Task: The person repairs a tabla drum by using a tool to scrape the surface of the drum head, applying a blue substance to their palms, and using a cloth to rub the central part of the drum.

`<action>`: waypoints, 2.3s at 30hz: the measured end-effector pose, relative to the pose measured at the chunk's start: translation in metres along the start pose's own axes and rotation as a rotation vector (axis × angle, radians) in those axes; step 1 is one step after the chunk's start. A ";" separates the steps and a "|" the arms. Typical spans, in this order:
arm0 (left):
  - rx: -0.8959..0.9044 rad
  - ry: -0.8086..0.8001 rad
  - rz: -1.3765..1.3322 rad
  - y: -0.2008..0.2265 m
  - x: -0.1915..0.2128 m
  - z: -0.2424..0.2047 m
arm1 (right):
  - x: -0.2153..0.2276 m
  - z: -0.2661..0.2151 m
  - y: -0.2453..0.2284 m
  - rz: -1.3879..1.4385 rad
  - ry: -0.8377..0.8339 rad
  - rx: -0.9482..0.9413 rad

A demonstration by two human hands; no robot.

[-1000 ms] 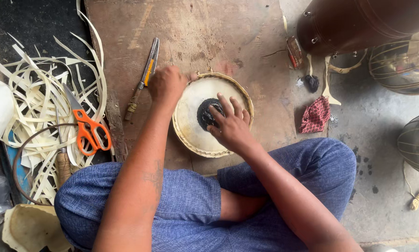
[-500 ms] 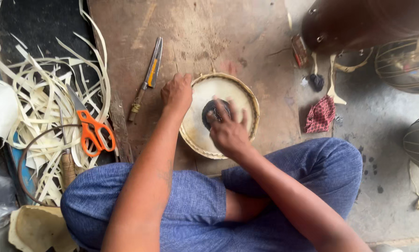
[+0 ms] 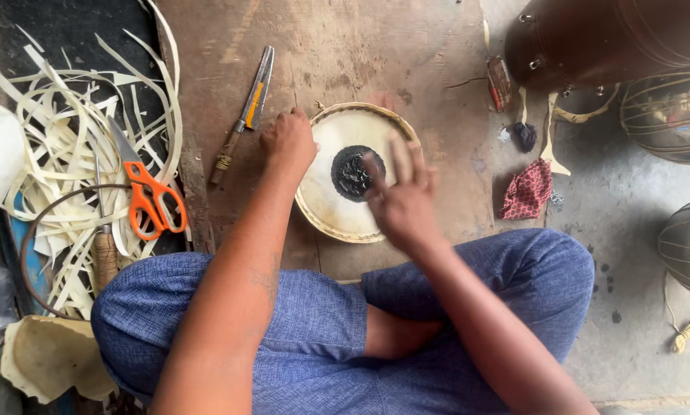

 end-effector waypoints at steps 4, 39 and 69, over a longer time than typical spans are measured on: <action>-0.020 0.037 0.012 0.000 0.000 -0.001 | -0.017 -0.002 -0.020 -0.075 -0.186 0.009; 0.068 -0.023 0.035 -0.013 0.000 0.004 | 0.014 0.014 0.000 0.057 0.112 -0.051; -0.134 0.029 -0.049 -0.002 -0.006 0.009 | -0.015 0.023 -0.004 0.045 -0.100 -0.044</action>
Point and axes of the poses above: each hand's wrist, its own z-axis towards the middle knuckle, its own x-axis out of the back of the hand, y = z × x, the point moved 5 cm from there along z, towards the middle knuckle, and after that the axes turned 1 degree about -x, right-handed, at the moved point
